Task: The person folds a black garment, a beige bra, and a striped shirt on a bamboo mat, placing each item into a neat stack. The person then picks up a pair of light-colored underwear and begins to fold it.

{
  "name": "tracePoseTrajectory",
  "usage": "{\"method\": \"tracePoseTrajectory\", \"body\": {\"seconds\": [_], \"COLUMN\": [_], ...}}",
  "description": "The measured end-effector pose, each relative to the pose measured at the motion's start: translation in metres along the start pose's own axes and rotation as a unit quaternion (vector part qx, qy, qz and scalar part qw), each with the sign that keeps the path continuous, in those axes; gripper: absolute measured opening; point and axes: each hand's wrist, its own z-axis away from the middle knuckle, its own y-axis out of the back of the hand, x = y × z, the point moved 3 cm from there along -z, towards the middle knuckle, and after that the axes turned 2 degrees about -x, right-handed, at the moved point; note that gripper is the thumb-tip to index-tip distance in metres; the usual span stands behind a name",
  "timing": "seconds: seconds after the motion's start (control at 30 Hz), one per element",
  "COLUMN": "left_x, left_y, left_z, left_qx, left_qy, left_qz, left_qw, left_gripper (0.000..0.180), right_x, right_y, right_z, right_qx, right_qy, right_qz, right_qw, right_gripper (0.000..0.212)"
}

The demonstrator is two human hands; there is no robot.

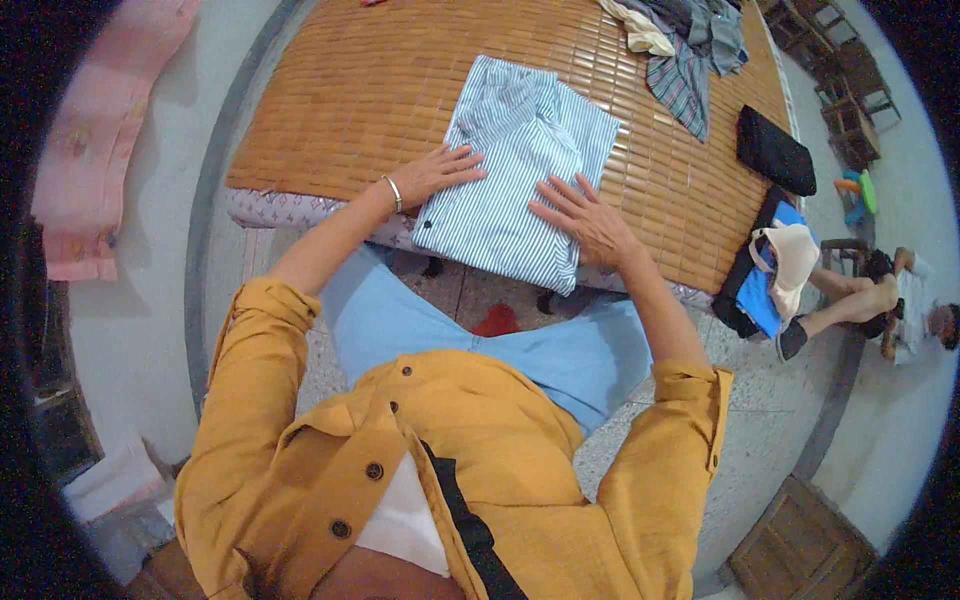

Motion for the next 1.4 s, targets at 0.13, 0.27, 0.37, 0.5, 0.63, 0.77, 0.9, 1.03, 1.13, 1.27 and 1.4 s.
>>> {"method": "tracePoseTrajectory", "body": {"seconds": [0.13, 0.27, 0.37, 0.5, 0.63, 0.77, 0.9, 1.03, 1.13, 1.27, 1.4], "left_x": [0.002, 0.01, 0.021, 0.036, 0.042, 0.026, 0.041, 0.027, 0.018, 0.031, 0.034], "left_y": [0.005, 0.016, 0.028, 0.024, 0.011, -0.021, 0.018, 0.007, -0.008, 0.008, -0.002], "left_z": [-0.002, 0.003, 0.014, 0.035, 0.04, 0.022, 0.021, 0.017, 0.019, 0.015, 0.02], "left_qx": [-0.086, -0.109, -0.145, -0.142, -0.092, 0.029, -0.023, 0.089, 0.07, -0.133, 0.04], "left_qy": [0.026, 0.029, 0.001, -0.057, -0.109, -0.177, 0.197, 0.248, 0.259, 0.089, -0.055], "left_qz": [-0.017, 0.014, 0.0, -0.001, -0.011, 0.234, 0.454, 0.469, 0.484, 0.33, 0.338], "left_qw": [0.996, 0.994, 0.989, 0.988, 0.99, 0.956, 0.869, 0.843, 0.833, 0.93, 0.939], "left_gripper": [0.089, 0.093, 0.092, 0.111, 0.103, 0.063, 0.058, 0.067, 0.063, 0.044, 0.044], "right_x": [0.005, 0.009, -0.001, -0.017, -0.013, -0.015, 0.008, 0.004, 0.01, 0.0, -0.002], "right_y": [-0.005, -0.028, -0.032, -0.026, -0.041, -0.022, -0.025, -0.012, -0.022, -0.024, -0.02], "right_z": [-0.007, -0.003, 0.005, 0.019, 0.029, 0.032, 0.042, 0.036, 0.036, 0.033, 0.034], "right_qx": [-0.038, 0.038, 0.033, 0.059, 0.082, 0.04, 0.105, 0.235, 0.181, 0.101, 0.031], "right_qy": [0.001, 0.025, 0.023, 0.04, 0.052, -0.094, -0.346, -0.252, -0.245, -0.096, -0.146], "right_qz": [0.023, 0.089, -0.028, -0.172, -0.267, -0.432, -0.5, -0.411, -0.392, -0.355, -0.478], "right_qw": [0.999, 0.995, 0.999, 0.983, 0.959, 0.896, 0.787, 0.844, 0.868, 0.924, 0.866], "right_gripper": [0.097, 0.075, 0.059, 0.056, 0.054, 0.048, 0.056, 0.065, 0.067, 0.062, 0.052]}}
